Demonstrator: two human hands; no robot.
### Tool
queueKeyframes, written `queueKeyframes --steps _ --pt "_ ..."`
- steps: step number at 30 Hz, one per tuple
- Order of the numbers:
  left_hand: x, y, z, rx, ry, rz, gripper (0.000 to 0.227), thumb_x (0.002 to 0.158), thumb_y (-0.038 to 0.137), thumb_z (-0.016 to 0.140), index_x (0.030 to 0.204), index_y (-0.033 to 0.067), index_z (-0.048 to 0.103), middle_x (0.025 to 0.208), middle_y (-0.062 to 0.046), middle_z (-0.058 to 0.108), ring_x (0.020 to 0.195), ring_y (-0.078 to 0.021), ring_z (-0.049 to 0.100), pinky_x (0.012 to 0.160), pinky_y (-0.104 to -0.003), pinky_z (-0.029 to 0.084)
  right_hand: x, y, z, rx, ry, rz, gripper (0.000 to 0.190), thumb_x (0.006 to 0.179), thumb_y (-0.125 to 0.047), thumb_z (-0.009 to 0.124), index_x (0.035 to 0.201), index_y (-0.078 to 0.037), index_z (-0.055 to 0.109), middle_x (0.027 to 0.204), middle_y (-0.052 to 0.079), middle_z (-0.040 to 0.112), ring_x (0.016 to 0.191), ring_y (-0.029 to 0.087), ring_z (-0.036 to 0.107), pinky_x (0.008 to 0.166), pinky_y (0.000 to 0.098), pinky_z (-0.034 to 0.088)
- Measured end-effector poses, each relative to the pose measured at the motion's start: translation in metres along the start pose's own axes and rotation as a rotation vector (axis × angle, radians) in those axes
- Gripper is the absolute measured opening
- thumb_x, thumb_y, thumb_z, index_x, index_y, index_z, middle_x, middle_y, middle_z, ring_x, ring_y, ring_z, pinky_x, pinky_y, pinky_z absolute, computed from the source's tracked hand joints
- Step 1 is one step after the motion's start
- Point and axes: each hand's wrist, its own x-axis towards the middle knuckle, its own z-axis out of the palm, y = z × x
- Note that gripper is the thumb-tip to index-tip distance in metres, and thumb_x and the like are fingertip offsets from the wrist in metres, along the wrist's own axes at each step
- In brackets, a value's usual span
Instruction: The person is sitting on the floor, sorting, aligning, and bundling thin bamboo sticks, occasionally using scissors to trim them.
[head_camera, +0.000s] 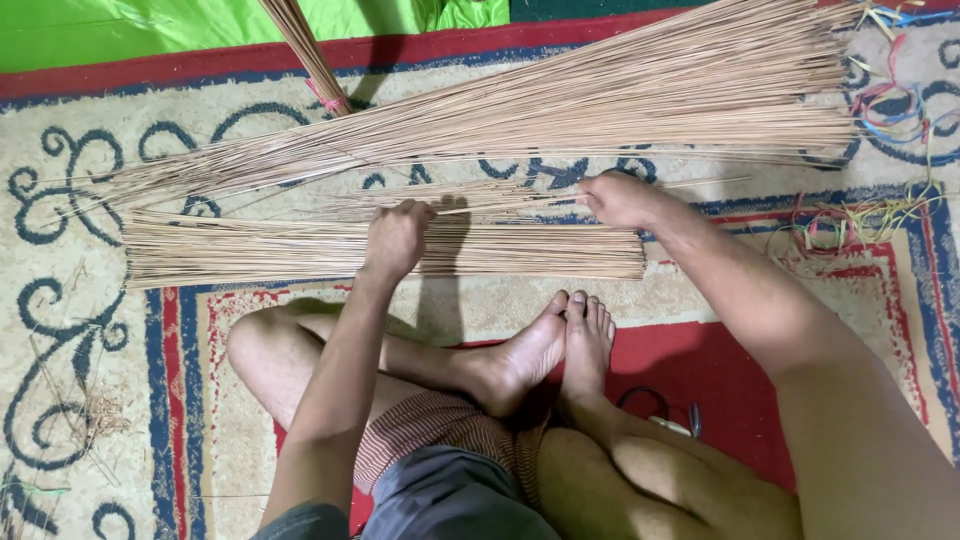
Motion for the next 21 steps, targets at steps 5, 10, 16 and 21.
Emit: queueKeyframes --steps 5,10,16,21 --pt "-0.001 0.006 -0.004 -0.022 -0.040 -0.001 0.014 0.100 0.018 0.056 0.108 0.0168 0.067 0.095 -0.005 0.068 0.091 -0.0308 0.075 0.089 -0.048 0.054 0.008 0.005 0.012 -0.030 -0.002 0.030 0.025 0.100 -0.015 0.049 0.107 -0.006 0.071 0.101 0.032 0.073 0.107 0.054 0.066 0.093 0.0624 0.053" --pt "0.020 0.082 -0.020 -0.123 -0.150 0.073 0.025 0.097 0.019 0.052 0.116 0.0149 0.066 0.102 -0.010 0.070 0.098 -0.0359 0.074 0.088 -0.054 0.055 0.013 -0.060 0.018 -0.015 -0.018 -0.024 0.024 0.102 -0.019 0.048 0.105 -0.010 0.070 0.101 0.028 0.073 0.106 0.050 0.068 0.091 0.0596 0.055" --pt "0.026 0.108 -0.039 -0.116 -0.199 0.089 0.022 0.093 0.013 0.048 0.106 0.0154 0.066 0.098 -0.008 0.071 0.090 -0.0350 0.076 0.080 -0.049 0.060 0.010 -0.058 0.015 0.064 -0.022 -0.031 0.025 0.101 -0.017 0.050 0.105 -0.013 0.075 0.100 0.022 0.076 0.103 0.044 0.072 0.091 0.0559 0.055" --pt "0.016 0.063 -0.029 -0.082 -0.287 0.005 0.029 0.093 0.014 0.046 0.113 0.0188 0.066 0.096 -0.008 0.073 0.090 -0.0354 0.076 0.078 -0.051 0.061 -0.055 -0.032 -0.040 0.090 -0.066 0.215 0.028 0.098 -0.014 0.053 0.110 -0.006 0.077 0.105 0.026 0.078 0.109 0.044 0.070 0.095 0.0581 0.053"
